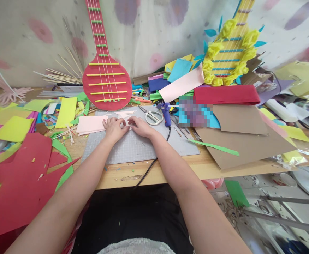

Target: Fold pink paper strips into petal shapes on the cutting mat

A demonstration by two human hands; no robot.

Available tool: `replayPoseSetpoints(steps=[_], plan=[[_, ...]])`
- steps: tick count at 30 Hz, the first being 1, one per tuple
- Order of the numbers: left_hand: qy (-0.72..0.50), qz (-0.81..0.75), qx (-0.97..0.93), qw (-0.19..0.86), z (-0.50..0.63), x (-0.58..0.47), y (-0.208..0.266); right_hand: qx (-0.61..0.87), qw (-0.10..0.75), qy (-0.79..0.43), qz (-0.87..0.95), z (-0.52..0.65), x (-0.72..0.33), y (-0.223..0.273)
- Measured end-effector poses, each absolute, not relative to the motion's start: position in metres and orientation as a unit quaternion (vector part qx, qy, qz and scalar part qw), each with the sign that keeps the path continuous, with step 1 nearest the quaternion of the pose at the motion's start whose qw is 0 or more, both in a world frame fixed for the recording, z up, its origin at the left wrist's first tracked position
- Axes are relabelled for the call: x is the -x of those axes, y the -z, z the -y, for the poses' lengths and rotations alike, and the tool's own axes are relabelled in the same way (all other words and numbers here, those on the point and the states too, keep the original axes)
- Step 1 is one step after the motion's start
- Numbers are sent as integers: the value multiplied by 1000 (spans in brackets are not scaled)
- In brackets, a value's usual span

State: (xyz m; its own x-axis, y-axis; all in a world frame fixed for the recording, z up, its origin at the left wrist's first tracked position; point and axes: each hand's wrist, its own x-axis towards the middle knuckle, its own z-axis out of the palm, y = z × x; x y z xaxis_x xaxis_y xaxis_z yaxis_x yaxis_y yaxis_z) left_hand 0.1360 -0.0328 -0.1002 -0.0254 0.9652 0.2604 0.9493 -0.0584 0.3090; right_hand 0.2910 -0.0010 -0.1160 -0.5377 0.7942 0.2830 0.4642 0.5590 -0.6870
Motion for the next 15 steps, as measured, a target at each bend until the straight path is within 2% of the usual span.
replayPoseSetpoints(steps=[9,15], plan=[[-206,-678,-706,-9,37,-139,99,403,322,-266,814,1,-285,121],[-200,-677,-708,-8,37,-140,98,454,318,-208,806,3,-278,115]])
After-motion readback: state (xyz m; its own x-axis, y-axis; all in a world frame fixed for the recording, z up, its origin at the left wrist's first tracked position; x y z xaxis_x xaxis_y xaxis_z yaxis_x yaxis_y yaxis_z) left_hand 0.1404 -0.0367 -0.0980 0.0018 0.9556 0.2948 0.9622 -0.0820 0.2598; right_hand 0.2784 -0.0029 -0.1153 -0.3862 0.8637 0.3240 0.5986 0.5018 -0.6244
